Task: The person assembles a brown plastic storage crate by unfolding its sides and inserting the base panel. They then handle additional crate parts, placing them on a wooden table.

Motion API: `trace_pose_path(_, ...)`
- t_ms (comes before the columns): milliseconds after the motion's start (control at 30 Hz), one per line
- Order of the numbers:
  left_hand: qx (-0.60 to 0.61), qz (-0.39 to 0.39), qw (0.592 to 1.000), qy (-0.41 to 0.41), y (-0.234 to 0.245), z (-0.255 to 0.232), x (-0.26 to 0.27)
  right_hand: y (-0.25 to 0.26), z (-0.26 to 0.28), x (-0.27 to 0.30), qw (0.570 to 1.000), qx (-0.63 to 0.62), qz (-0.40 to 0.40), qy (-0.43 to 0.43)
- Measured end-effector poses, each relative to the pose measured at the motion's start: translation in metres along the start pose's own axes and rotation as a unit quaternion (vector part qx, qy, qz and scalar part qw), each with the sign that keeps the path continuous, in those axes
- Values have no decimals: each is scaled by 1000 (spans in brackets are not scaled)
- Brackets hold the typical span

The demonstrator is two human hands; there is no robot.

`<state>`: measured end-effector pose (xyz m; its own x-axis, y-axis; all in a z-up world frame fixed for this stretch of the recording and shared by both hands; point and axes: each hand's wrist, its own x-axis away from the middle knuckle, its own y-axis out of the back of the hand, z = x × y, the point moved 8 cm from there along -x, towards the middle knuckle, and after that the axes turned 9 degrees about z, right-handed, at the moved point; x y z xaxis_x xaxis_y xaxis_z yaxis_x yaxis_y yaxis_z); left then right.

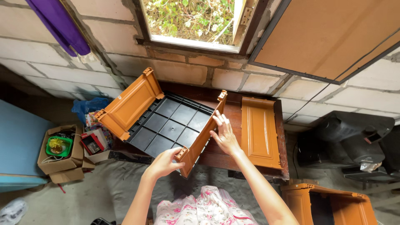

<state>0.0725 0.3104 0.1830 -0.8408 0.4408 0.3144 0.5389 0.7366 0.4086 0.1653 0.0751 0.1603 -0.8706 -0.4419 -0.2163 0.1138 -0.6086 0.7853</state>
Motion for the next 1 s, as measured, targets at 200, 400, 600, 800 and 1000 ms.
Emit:
trace_pose_path(200,-67,21,997,17,-11,-44,2,34,-3,-3,998,59,36,-7)
trace_pose_path(400,-124,12,990,66,-20,-63,-19,41,-40,8,998,10,67,19)
trace_pose_path(600,-145,-49,987,55,-19,-81,-30,22,-82,27,993,-100,67,-14)
trace_pose_path(800,-201,-133,970,-30,3,-118,-29,16,-95,27,991,-120,46,-27)
trace_pose_path(1000,-171,-171,966,-89,18,-146,-28,15,-99,29,980,-176,49,-76)
